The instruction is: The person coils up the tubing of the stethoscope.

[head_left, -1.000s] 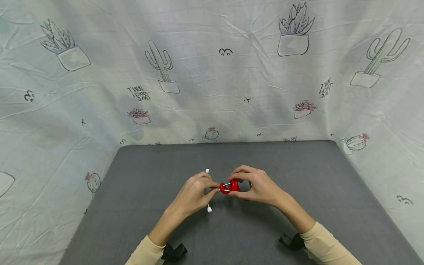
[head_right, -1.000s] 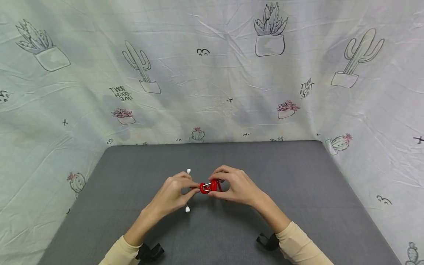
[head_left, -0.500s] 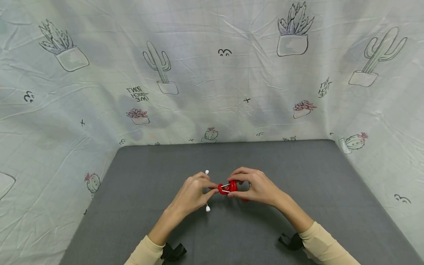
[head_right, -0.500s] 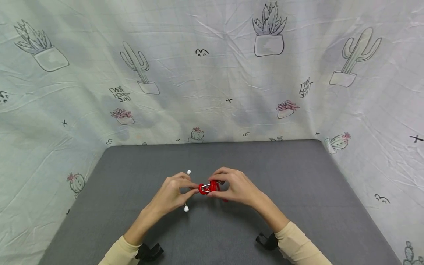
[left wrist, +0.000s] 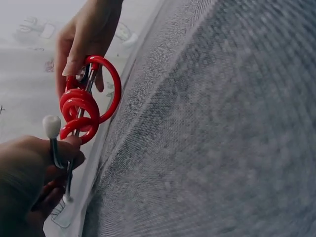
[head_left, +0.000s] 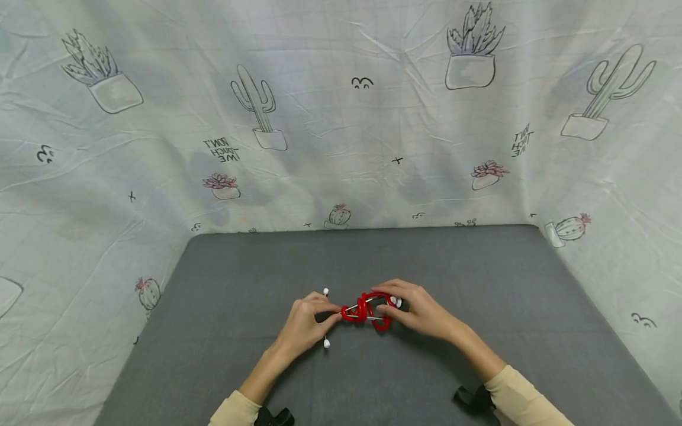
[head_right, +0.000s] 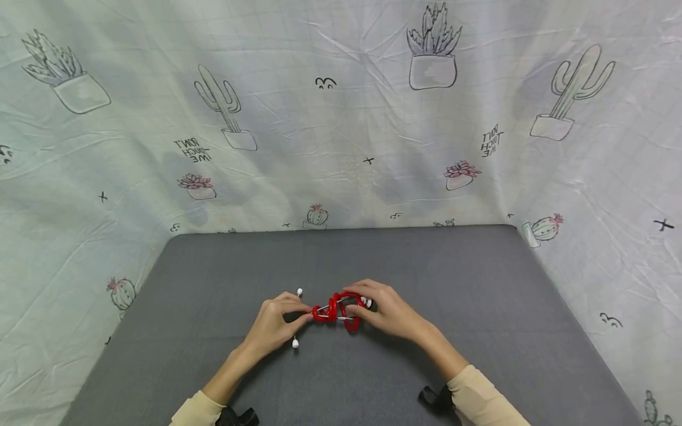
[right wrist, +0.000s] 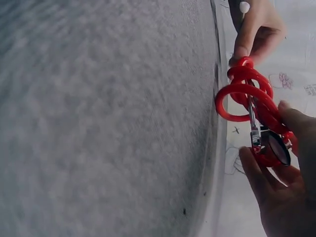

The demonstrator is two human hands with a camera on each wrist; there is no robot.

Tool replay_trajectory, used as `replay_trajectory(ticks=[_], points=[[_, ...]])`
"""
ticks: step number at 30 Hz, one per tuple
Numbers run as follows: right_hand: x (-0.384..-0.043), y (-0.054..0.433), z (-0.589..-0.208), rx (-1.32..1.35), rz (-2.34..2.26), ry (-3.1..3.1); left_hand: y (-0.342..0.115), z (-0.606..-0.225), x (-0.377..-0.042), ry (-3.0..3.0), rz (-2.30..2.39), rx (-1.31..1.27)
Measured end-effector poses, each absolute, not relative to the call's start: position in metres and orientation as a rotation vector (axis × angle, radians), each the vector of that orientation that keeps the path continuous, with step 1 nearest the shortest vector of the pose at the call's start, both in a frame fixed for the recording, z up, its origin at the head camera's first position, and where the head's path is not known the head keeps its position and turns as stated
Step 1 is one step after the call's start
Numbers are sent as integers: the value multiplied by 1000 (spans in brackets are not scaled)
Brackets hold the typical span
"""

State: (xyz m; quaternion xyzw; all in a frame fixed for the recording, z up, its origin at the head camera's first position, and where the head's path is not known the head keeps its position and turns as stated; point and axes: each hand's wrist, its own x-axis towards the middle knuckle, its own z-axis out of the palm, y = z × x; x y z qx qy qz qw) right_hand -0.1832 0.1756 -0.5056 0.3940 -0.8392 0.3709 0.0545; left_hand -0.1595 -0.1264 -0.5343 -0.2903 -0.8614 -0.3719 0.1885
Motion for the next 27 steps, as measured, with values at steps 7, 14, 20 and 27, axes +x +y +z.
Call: replay_trajectory(ticks=[7, 14, 20, 27], points=[[-181, 165, -508, 1251, 1079, -2451, -133, -542, -153, -2529, -1074, -683], [-173, 158, -508, 1276, 1005, -2463, -139, -544, -148, -2543, -1042, -586], [-171, 158, -510, 1269, 1009, -2466, -147, -537, -146, -2603, -971, -671], [-169, 160, -508, 1294, 999, -2507, -158, -529, -147, -2737, -945, -815]])
